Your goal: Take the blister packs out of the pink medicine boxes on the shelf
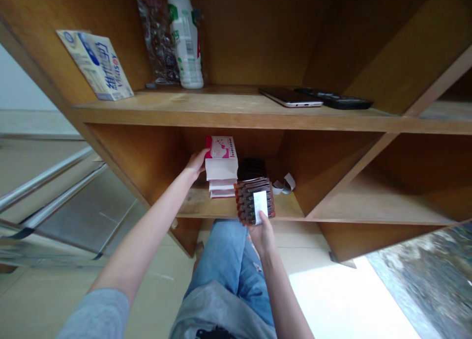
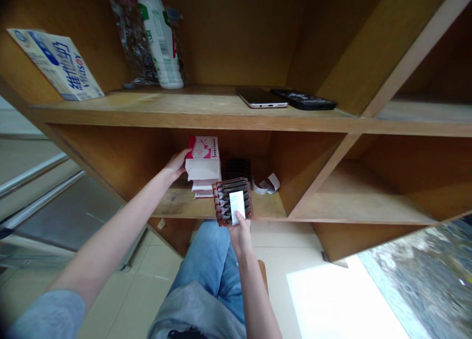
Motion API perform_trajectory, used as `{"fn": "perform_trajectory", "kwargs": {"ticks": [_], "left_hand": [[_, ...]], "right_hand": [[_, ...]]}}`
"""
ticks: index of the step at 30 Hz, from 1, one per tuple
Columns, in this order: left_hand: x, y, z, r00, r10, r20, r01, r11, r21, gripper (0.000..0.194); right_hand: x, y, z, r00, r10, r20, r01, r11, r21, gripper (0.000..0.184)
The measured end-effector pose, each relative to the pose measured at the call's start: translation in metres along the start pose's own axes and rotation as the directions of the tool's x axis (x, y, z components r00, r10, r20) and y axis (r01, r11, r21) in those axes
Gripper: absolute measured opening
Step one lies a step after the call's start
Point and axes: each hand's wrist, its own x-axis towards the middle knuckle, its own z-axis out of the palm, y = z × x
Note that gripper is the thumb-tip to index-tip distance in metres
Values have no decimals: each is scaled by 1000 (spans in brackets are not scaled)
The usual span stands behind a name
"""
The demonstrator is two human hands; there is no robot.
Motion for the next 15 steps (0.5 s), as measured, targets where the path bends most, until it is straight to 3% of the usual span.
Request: {"fn": "perform_trajectory", "kwargs": {"ticks": [8, 15], "left_hand": [[12, -19, -1, 988, 127, -85, -112, 981, 156, 31], [15, -21, -5, 992, 91, -83, -79, 987, 139, 32]], "right_hand": [[35, -18, 9, 995, 51, 86, -54, 998, 35, 28], [45, -10, 24, 981, 148, 128, -156, 986, 54, 22]]}}
